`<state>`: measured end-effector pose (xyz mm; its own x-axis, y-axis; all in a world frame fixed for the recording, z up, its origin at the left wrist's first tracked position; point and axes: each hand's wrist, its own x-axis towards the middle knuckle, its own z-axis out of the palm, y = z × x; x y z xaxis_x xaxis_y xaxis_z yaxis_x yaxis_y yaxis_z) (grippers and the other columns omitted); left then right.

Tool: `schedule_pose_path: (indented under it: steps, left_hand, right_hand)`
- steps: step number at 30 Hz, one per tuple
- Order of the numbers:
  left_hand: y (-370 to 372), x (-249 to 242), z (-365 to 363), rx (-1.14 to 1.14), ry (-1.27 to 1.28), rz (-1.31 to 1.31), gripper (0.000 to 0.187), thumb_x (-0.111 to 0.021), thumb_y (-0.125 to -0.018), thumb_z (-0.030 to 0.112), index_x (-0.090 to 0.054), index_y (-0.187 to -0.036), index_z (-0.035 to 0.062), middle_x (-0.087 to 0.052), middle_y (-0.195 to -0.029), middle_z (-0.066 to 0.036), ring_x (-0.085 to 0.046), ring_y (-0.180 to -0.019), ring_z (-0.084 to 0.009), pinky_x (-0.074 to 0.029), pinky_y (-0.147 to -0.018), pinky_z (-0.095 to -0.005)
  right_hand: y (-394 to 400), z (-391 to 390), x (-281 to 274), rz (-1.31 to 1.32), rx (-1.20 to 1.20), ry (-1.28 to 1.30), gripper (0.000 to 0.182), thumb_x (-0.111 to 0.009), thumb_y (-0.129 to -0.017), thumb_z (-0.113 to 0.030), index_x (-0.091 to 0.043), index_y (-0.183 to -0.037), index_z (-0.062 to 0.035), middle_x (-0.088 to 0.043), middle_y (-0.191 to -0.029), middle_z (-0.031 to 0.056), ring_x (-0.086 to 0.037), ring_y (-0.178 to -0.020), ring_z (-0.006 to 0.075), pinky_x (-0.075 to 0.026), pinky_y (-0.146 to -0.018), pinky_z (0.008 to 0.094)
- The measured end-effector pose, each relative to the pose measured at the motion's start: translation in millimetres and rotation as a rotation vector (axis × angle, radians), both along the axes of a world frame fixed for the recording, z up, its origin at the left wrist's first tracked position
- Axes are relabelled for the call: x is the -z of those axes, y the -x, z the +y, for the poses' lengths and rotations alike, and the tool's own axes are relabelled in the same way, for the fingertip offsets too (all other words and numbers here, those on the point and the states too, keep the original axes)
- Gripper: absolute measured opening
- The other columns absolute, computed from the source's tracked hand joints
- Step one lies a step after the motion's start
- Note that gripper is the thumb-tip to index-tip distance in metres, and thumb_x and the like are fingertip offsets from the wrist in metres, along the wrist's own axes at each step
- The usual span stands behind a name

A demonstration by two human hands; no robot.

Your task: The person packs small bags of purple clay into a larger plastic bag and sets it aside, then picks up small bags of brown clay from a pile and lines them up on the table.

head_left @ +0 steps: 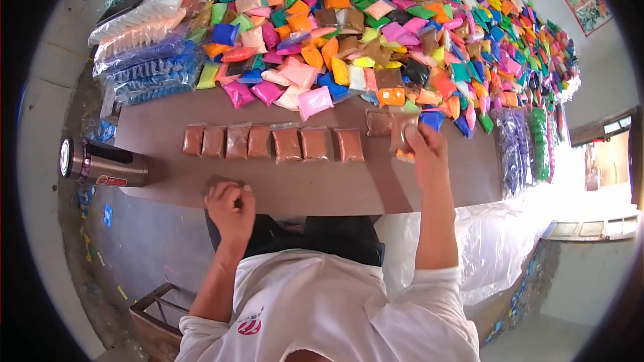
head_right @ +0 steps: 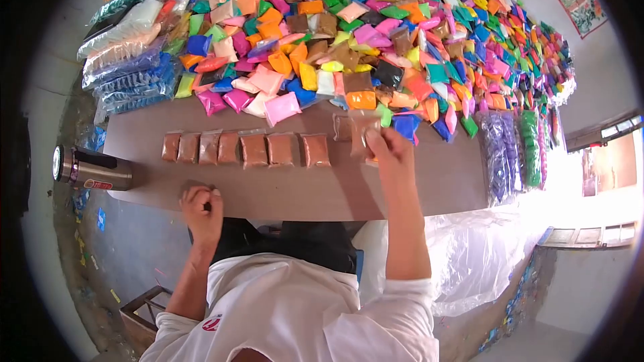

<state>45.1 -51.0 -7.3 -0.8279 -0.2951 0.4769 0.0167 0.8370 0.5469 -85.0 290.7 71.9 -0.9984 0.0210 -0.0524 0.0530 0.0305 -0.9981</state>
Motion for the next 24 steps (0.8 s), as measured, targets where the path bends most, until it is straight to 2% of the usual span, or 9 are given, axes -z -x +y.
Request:
schedule_pose_path:
  steps: [2, 5, 8, 11, 14, 17, 20, 21, 24]
  left_hand:
    - [0, -4, 21, 0.079, -0.029, -0.037, 0.015, -0.072, -0.080, 0.009, -0.060, -0.071, 0.0078, -0.065, -0.083, -0.006, -0.060, -0.081, -0.0281, -0.042, -0.077, -0.0415]
    - [10, -8, 33, 0.136, -0.009, -0.046, 0.020, -0.073, -0.079, 0.010, -0.057, -0.067, 0.0081, -0.062, -0.078, -0.004, -0.059, -0.077, -0.0280, -0.040, -0.072, -0.0429]
    - [17, -9, 35, 0.139, 0.030, -0.080, 0.024, -0.073, -0.078, 0.009, -0.054, -0.064, 0.0084, -0.058, -0.072, -0.004, -0.057, -0.072, -0.0281, -0.037, -0.068, -0.0436]
    - [20, -2, 39, 0.138, 0.090, -0.037, 0.028, -0.073, -0.077, 0.009, -0.049, -0.061, 0.0091, -0.053, -0.069, -0.004, -0.054, -0.069, -0.0283, -0.035, -0.066, -0.0436]
    - [20, 1, 41, 0.148, 0.135, 0.019, 0.031, -0.072, -0.077, 0.008, -0.046, -0.060, 0.0102, -0.049, -0.068, -0.004, -0.052, -0.067, -0.0279, -0.034, -0.065, -0.0432]
    - [21, 3, 41, 0.147, 0.146, 0.045, 0.031, -0.072, -0.076, 0.007, -0.045, -0.060, 0.0111, -0.049, -0.068, -0.004, -0.051, -0.066, -0.0273, -0.034, -0.065, -0.0427]
    - [21, 4, 41, 0.154, 0.147, 0.061, 0.029, -0.072, -0.076, 0.007, -0.047, -0.062, 0.0112, -0.049, -0.070, -0.003, -0.050, -0.066, -0.0269, -0.034, -0.065, -0.0423]
    - [20, 3, 41, 0.164, 0.146, 0.065, 0.029, -0.072, -0.076, 0.007, -0.047, -0.062, 0.0112, -0.049, -0.070, -0.003, -0.051, -0.066, -0.0268, -0.034, -0.065, -0.0422]
    - [20, 0, 40, 0.180, 0.157, 0.047, 0.026, -0.071, -0.076, 0.007, -0.049, -0.064, 0.0109, -0.051, -0.072, -0.004, -0.051, -0.066, -0.0269, -0.035, -0.065, -0.0420]
  right_hand:
    - [-25, 15, 23, -0.071, 0.068, 0.017, 0.024, -0.064, -0.099, -0.024, -0.066, -0.094, 0.0000, -0.061, -0.080, -0.0011, -0.052, -0.070, 0.0064, -0.044, -0.064, 0.0249]
    - [-47, 22, 53, 0.048, 0.148, -0.139, 0.028, -0.063, -0.100, -0.027, -0.065, -0.094, 0.0007, -0.059, -0.077, -0.0017, -0.051, -0.070, 0.0065, -0.043, -0.063, 0.0250]
    - [-37, 26, 53, -0.002, 0.171, -0.225, 0.031, -0.063, -0.100, -0.030, -0.065, -0.095, 0.0006, -0.059, -0.076, -0.0024, -0.050, -0.070, 0.0070, -0.043, -0.063, 0.0261]
    - [-15, 29, 50, 0.080, 0.167, -0.405, 0.031, -0.064, -0.100, -0.031, -0.066, -0.096, -0.0004, -0.058, -0.075, -0.0019, -0.049, -0.068, 0.0066, -0.042, -0.061, 0.0253]
    - [-4, 27, 51, 0.100, 0.209, -0.352, 0.029, -0.064, -0.099, -0.030, -0.066, -0.095, -0.0016, -0.058, -0.074, -0.0014, -0.050, -0.066, 0.0054, -0.042, -0.059, 0.0234]
    - [-7, 15, 44, -0.147, -0.003, -0.142, 0.027, -0.064, -0.099, -0.029, -0.065, -0.097, -0.0023, -0.058, -0.074, -0.0015, -0.052, -0.067, 0.0048, -0.043, -0.058, 0.0221]
    - [9, 5, 48, -0.041, -0.089, -0.182, 0.026, -0.064, -0.099, -0.028, -0.065, -0.100, -0.0027, -0.058, -0.076, -0.0024, -0.053, -0.066, 0.0050, -0.044, -0.059, 0.0222]
    - [18, 1, 51, -0.018, -0.100, -0.108, 0.026, -0.064, -0.099, -0.027, -0.064, -0.103, -0.0017, -0.058, -0.078, -0.0023, -0.053, -0.065, 0.0050, -0.044, -0.059, 0.0220]
    - [31, -7, 42, -0.044, -0.114, -0.093, 0.026, -0.063, -0.099, -0.027, -0.064, -0.104, -0.0013, -0.059, -0.080, -0.0021, -0.052, -0.066, 0.0042, -0.045, -0.060, 0.0216]
